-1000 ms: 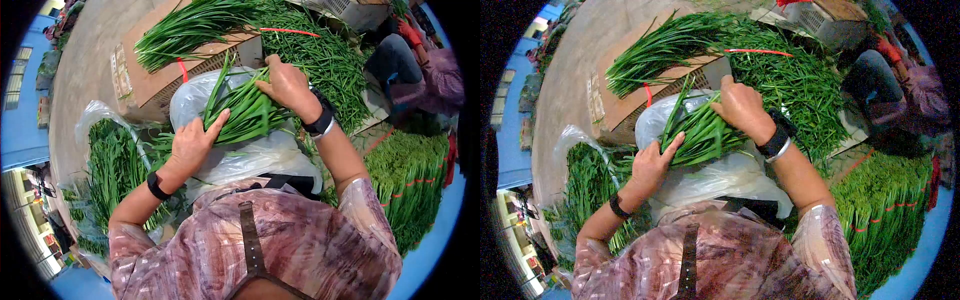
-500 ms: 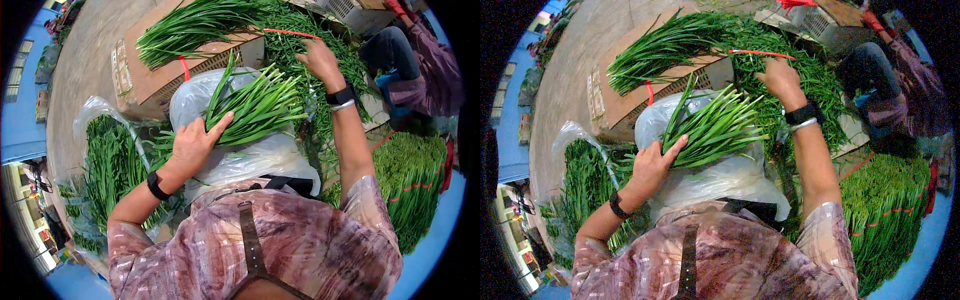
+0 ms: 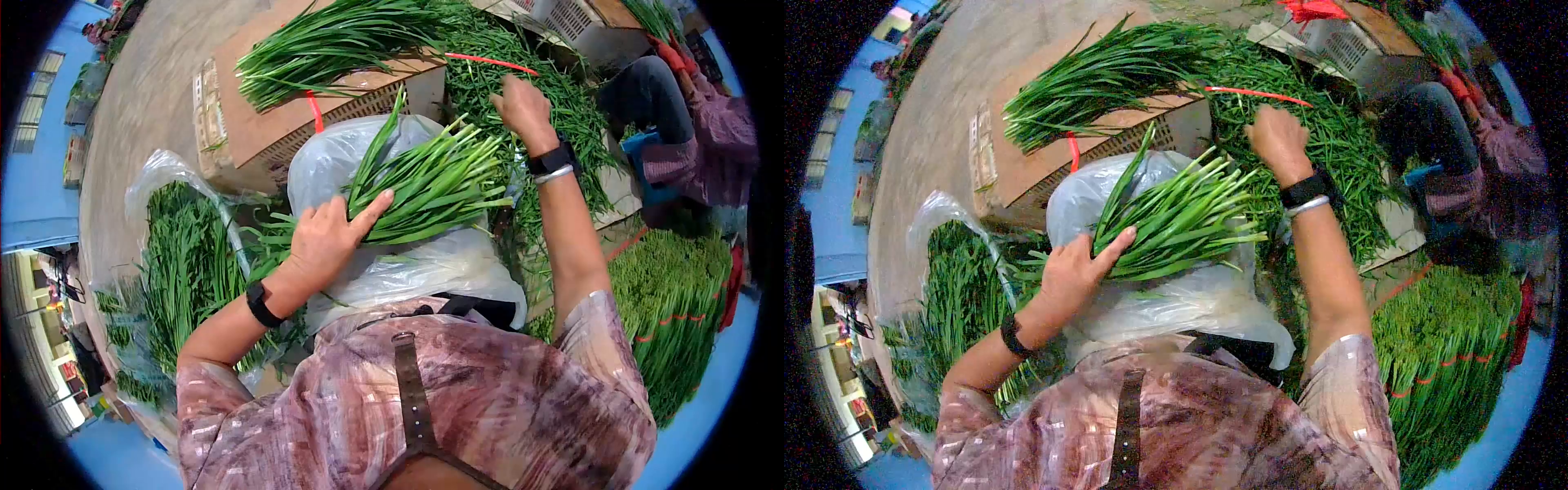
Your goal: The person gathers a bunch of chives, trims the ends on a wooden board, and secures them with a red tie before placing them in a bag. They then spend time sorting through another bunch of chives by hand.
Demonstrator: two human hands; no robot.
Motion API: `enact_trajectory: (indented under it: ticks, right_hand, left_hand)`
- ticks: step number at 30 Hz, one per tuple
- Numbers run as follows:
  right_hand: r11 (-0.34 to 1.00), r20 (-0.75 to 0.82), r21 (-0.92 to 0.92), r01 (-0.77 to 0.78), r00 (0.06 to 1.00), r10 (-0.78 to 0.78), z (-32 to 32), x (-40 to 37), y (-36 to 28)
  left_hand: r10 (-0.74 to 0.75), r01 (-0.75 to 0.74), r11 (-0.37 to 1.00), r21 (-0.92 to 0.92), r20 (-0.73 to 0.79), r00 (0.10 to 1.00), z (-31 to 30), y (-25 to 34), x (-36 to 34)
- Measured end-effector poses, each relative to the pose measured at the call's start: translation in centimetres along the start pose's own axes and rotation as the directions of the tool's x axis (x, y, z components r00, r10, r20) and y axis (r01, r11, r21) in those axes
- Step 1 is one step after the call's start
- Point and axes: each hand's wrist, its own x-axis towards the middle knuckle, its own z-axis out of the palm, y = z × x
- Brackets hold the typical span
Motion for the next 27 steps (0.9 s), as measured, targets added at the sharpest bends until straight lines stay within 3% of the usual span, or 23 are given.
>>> enact_trajectory:
  ticks: [2, 4, 6, 7, 11, 13, 14, 15, 16, 17, 19, 20, 22, 24, 25, 27]
  right_hand:
    - [0.927, -0.112, 0.206, 0.314, 0.948, -0.297, 0.6, 0.8, -2.2]
    - [0.814, 0.130, 0.463, 0.352, 0.881, -0.455, -1.5, 0.4, -6.7]
    - [0.746, 0.059, 0.442, 0.498, 0.814, -0.579, 2.5, 2.3, -8.5]
    - [0.761, 0.107, 0.469, 0.449, 0.826, -0.553, 2.9, 2.5, -9.2]
    - [0.689, -0.025, 0.629, 0.361, 0.895, -0.446, 1.9, 2.3, -7.2]
    - [0.754, -0.287, 0.381, 0.535, 0.844, -0.453, 3.1, 4.0, -3.6]
    - [0.817, -0.320, 0.306, 0.489, 0.861, -0.395, 2.4, 4.3, -1.7]
    - [0.860, -0.254, 0.427, 0.278, 0.950, -0.181, 1.6, 4.8, 0.1]
    - [0.951, -0.260, 0.265, 0.160, 0.961, -0.089, 0.7, 4.7, 2.3]
    - [1.000, -0.149, -0.003, -0.017, 0.989, 0.017, -1.1, 3.5, 3.3]
    - [0.998, -0.145, -0.019, -0.058, 0.988, 0.054, -1.9, 2.1, 4.7]
    - [0.988, -0.160, 0.127, 0.087, 0.985, -0.066, -2.2, 0.9, 4.4]
    - [0.843, -0.240, 0.396, 0.364, 0.927, -0.287, -2.8, -2.6, 2.5]
    - [0.702, -0.170, 0.606, 0.375, 0.923, -0.346, -2.1, -6.7, -0.3]
    - [0.758, -0.113, 0.549, 0.351, 0.930, -0.349, -1.7, -8.3, -0.8]
    - [0.735, -0.147, 0.591, 0.332, 0.941, -0.306, -1.8, -11.0, -0.8]
  left_hand:
    - [0.008, -0.007, 1.000, -0.020, 0.017, 1.000, -0.2, 0.1, 0.0]
    - [0.012, -0.012, 1.000, -0.017, 0.035, 0.999, -0.3, 0.2, 0.2]
    - [0.024, -0.024, 1.000, -0.009, 0.011, 1.000, -0.1, 0.2, 0.2]
    - [0.028, -0.028, 1.000, -0.008, 0.002, 1.000, -0.1, 0.2, 0.0]
    - [-0.002, 0.002, 0.999, -0.038, 0.006, 1.000, -0.3, 0.3, -0.4]
    - [-0.011, 0.011, 1.000, -0.015, 0.021, 1.000, -0.6, 0.4, -0.4]
    - [-0.012, 0.012, 1.000, -0.024, 0.015, 1.000, -0.6, 0.4, -0.4]
    - [-0.011, 0.011, 1.000, -0.020, 0.013, 1.000, -0.5, 0.4, -0.4]
    - [-0.014, 0.015, 1.000, -0.016, 0.010, 1.000, -0.3, 0.4, -0.4]
    - [-0.016, 0.016, 1.000, -0.009, 0.009, 1.000, -0.3, 0.5, -0.4]
    - [-0.018, 0.018, 1.000, -0.013, 0.012, 1.000, -0.4, 0.5, -0.2]
    - [-0.021, 0.021, 1.000, -0.011, 0.010, 1.000, -0.5, 0.5, -0.2]
    - [-0.033, 0.033, 0.999, -0.011, 0.007, 0.999, -0.4, 0.6, -0.2]
    - [-0.046, 0.046, 0.999, -0.013, 0.003, 0.999, 0.0, 0.7, -0.3]
    - [-0.048, 0.047, 0.999, -0.016, -0.033, 0.998, 0.2, 0.6, -0.3]
    - [-0.058, 0.057, 0.998, -0.022, -0.104, 0.993, 0.8, 0.3, -0.2]
